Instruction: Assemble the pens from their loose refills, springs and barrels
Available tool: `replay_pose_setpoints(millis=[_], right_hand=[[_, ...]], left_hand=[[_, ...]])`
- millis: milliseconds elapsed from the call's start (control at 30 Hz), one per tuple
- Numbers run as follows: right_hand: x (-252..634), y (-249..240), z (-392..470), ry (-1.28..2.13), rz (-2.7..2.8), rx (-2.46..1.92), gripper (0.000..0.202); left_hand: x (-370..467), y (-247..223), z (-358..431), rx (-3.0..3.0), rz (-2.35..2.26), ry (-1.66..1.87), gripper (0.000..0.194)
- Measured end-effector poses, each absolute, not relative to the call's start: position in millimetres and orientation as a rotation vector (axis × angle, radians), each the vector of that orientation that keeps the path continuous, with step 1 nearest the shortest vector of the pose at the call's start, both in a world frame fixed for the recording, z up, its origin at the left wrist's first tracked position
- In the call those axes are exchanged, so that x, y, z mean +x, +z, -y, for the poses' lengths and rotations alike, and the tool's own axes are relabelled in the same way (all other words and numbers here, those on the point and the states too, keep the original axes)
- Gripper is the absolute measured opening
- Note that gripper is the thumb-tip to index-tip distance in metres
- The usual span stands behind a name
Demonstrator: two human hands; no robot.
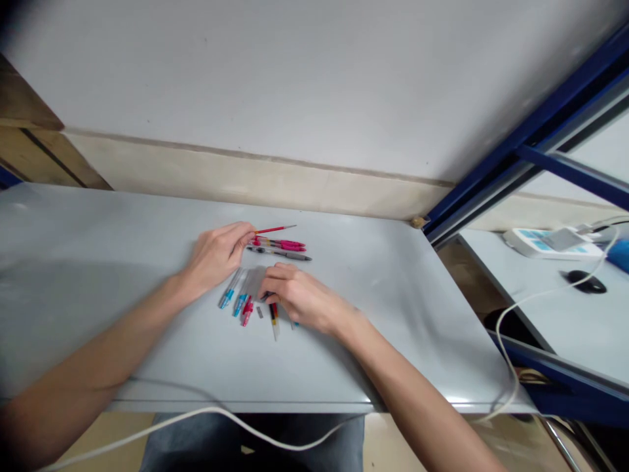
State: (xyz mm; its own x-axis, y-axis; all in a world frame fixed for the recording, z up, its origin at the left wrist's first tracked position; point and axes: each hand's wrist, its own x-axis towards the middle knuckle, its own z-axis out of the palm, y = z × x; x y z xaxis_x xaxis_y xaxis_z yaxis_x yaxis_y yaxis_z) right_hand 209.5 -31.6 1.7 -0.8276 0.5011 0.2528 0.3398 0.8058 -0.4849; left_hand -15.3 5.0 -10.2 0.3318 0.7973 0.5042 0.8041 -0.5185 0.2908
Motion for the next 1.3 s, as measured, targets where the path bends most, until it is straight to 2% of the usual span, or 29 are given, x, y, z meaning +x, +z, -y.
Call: replay_pose_setpoints(millis=[233, 500, 600, 733, 933, 1133, 1300], right_hand=[[208.7, -2.8, 31.1, 0.291, 2.713, -0.554, 0.041], [210.5, 5.6, 32.4, 0.172, 2.656, -0.558, 0.039], [221.7, 12.7, 27.3, 0.068, 2.587, -0.764, 0.026], [245.8, 20.9, 19.4, -0.029, 2.453, -1.288, 0.018], [260.9, 21.6, 18.2, 0.188, 2.539, -1.664, 0.023], [258.2, 20.7, 15.9, 0.664, 2.347, -1.45, 0.017], [234.7, 11.9, 14.0, 1.16, 1.626, -1.103, 0.04]], left_hand=[[-13.7, -9.6, -4.1, -2.561, 1.535, -0.957, 0.023], [-14.8, -9.1, -5.0, -2.58, 1.55, -0.933, 0.026], [-16.3, -10.2, -5.9, -2.561, 1.562, -0.942, 0.027], [-17.3, -12.0, -6.6, -2.569, 1.545, -0.968, 0.026], [-14.4, -12.9, -4.3, -2.639, 1.518, -0.993, 0.025], [-12.0, -14.2, -2.4, -2.685, 1.494, -1.025, 0.027], [-6.6, -13.7, 1.2, -2.703, 1.439, -1.054, 0.027]])
